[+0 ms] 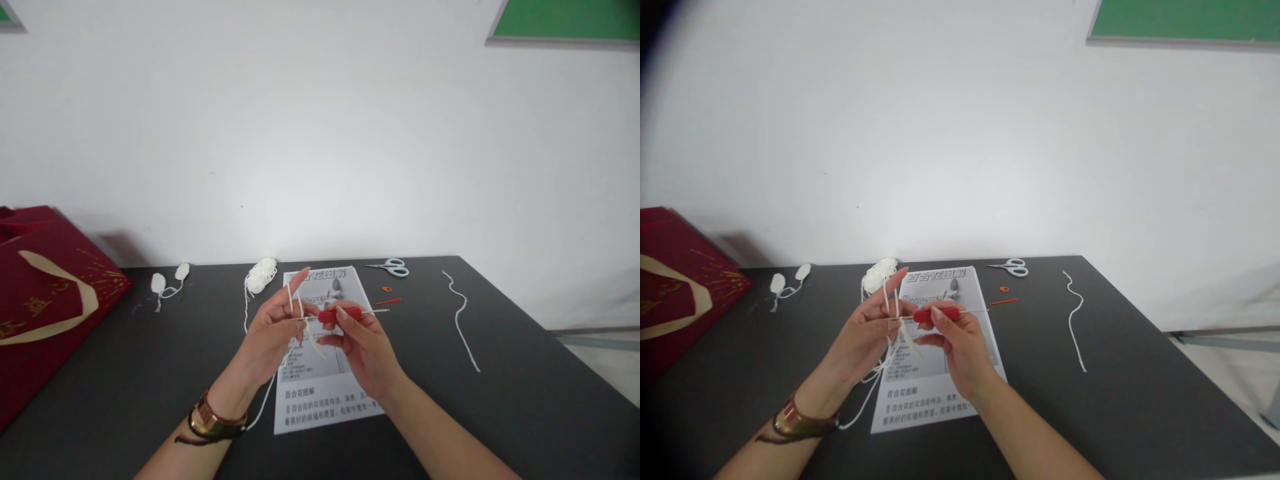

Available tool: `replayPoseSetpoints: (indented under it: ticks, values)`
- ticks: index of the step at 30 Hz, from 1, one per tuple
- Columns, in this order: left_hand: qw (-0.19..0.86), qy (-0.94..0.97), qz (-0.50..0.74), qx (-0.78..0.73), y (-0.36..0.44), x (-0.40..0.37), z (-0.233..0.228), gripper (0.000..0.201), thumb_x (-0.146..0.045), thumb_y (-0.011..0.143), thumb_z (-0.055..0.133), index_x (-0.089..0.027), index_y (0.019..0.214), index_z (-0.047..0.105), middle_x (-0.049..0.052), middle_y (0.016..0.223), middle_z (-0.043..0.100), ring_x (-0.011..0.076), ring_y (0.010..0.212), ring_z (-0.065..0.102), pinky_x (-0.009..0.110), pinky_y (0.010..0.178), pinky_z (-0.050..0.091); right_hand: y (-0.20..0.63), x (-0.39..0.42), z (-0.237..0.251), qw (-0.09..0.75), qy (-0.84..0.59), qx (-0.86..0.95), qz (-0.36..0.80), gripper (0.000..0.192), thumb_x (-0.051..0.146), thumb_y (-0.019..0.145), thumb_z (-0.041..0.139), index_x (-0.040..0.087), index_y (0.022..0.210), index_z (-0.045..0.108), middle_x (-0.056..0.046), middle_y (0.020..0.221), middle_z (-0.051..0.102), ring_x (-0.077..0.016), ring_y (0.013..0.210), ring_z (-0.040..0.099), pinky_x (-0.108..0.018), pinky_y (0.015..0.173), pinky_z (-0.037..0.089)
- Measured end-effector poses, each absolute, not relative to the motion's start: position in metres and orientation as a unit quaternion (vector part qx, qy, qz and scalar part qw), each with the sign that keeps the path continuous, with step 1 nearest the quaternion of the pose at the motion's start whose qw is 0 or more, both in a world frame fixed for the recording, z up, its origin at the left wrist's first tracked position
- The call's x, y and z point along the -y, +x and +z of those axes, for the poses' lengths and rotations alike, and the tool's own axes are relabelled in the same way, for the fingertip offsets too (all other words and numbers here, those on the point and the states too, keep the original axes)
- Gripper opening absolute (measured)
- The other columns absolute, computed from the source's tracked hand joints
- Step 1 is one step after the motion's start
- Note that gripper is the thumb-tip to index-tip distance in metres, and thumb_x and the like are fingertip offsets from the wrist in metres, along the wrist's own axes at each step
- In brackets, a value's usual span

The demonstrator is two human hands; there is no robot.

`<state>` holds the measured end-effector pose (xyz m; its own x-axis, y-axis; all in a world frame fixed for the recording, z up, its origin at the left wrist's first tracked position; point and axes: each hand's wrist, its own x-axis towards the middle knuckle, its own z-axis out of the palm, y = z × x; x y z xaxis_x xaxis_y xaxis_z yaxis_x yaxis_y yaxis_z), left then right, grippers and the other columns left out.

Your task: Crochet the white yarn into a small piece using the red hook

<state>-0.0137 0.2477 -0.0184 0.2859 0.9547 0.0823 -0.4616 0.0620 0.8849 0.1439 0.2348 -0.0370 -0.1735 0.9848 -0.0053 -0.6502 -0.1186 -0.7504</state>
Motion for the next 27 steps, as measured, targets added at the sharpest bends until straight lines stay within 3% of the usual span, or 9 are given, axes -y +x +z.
replayPoseSetpoints:
  ticks: [7,17,23,27]
  values:
    - [0.638,0.460,0.525,-0.325,-0.012,-0.253,-0.020,0.071,-0.001,0.070,0.059,-0.024,0.136,0.047,-0.002,0.064,0.063,0.0098,0.060,0.054,0.021,0.057,0.036,0.144,-0.241,-0.046,0.604,-0.287,0.293,0.684,0.014,0.027,0.074,0.074,0.018,0.084,0.071,-0.002,0.079,0.072,-0.0109,0.066,0.061,-0.024,0.060,0.059]
    - [0.672,0.468,0.516,-0.251,-0.013,-0.262,-0.032,0.081,-0.015,0.077,0.067,-0.028,0.145,0.027,-0.002,0.069,0.061,0.0144,0.070,0.059,0.028,0.067,0.041,0.150,-0.251,-0.052,0.614,-0.284,0.251,0.692,0.017,0.025,0.072,0.076,0.018,0.087,0.070,0.000,0.072,0.070,-0.0097,0.061,0.062,-0.021,0.057,0.058]
    - [0.635,0.515,0.514,-0.259,-0.015,-0.264,-0.032,0.083,-0.019,0.079,0.066,-0.028,0.147,0.021,-0.002,0.069,0.062,0.0135,0.067,0.058,0.028,0.069,0.042,0.151,-0.251,-0.051,0.636,-0.306,0.297,0.643,0.014,0.026,0.073,0.074,0.019,0.084,0.070,-0.001,0.078,0.073,-0.0113,0.065,0.065,-0.023,0.058,0.057]
    - [0.602,0.526,0.530,-0.283,-0.012,-0.263,-0.032,0.086,-0.020,0.078,0.067,-0.027,0.148,0.017,-0.002,0.070,0.063,0.0136,0.068,0.059,0.029,0.071,0.043,0.147,-0.244,-0.045,0.659,-0.353,0.405,0.527,0.010,0.027,0.075,0.072,0.020,0.082,0.072,-0.002,0.078,0.074,-0.0163,0.073,0.068,-0.029,0.065,0.055]
